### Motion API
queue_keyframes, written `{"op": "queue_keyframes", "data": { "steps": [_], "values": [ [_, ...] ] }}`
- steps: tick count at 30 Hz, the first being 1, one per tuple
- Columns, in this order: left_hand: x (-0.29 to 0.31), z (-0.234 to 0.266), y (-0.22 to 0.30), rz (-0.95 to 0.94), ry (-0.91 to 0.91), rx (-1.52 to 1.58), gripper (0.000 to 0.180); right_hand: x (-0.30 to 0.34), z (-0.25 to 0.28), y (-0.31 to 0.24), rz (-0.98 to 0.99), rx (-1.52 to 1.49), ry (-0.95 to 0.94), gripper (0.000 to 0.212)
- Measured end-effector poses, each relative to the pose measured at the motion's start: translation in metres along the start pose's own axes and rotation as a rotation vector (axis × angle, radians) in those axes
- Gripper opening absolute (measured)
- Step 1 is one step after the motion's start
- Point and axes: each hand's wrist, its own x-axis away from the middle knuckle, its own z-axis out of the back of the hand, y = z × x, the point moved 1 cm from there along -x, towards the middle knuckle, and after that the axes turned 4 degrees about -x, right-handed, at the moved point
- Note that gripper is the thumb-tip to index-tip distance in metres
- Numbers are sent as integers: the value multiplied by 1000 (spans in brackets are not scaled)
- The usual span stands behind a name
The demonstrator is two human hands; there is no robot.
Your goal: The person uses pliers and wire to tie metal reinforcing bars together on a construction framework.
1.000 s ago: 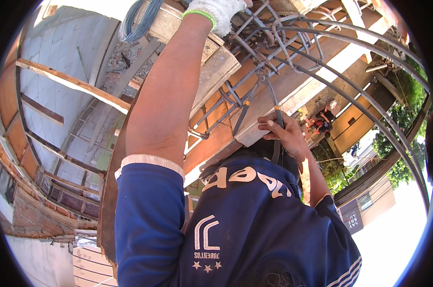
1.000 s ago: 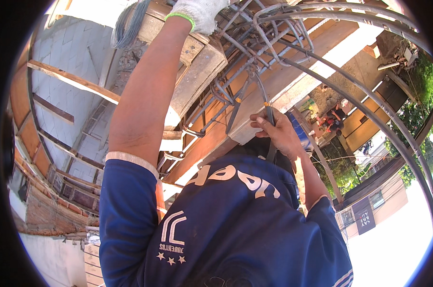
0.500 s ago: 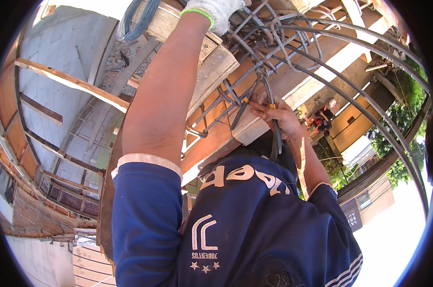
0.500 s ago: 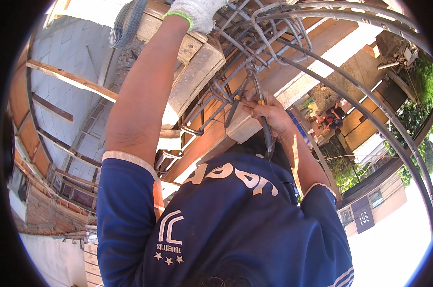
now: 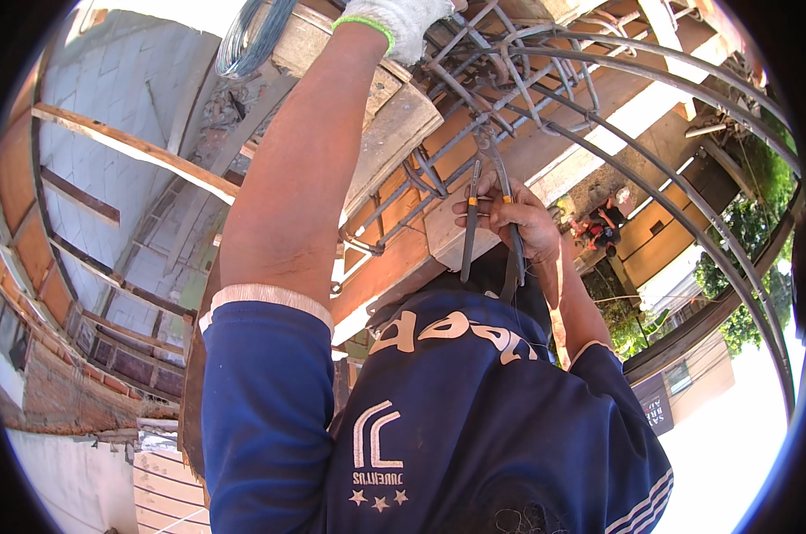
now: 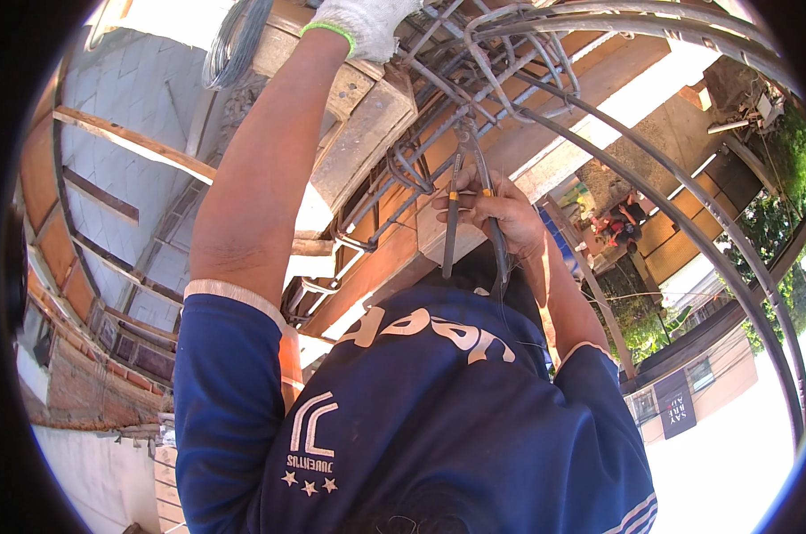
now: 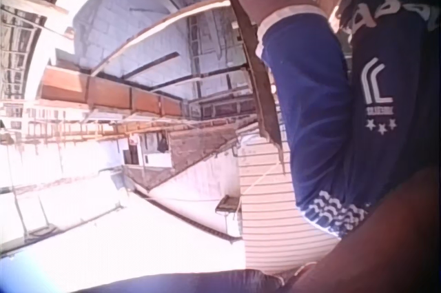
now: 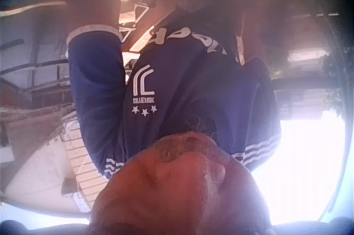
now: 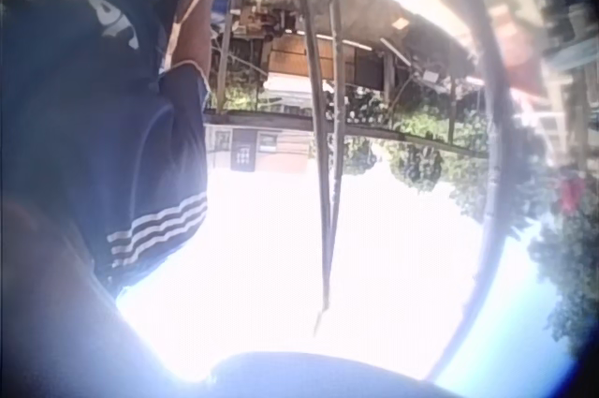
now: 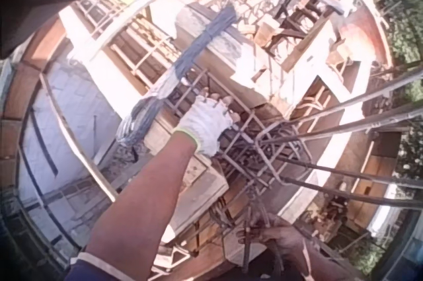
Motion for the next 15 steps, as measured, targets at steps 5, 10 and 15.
{"op": "queue_keyframes", "data": {
  "steps": [5, 10, 15],
  "values": [
    [1, -2, 1, -5, 48, -1, 76, 8, 10, -15, -17, 38, 7, 30],
    [7, 4, 0, -20, 63, 49, 75, 23, -10, -39, -124, -139, 128, 21],
    [3, 5, 2, -11, 33, 31, 74, 35, -5, -63, -146, 778, 188, 23]
  ]
}}
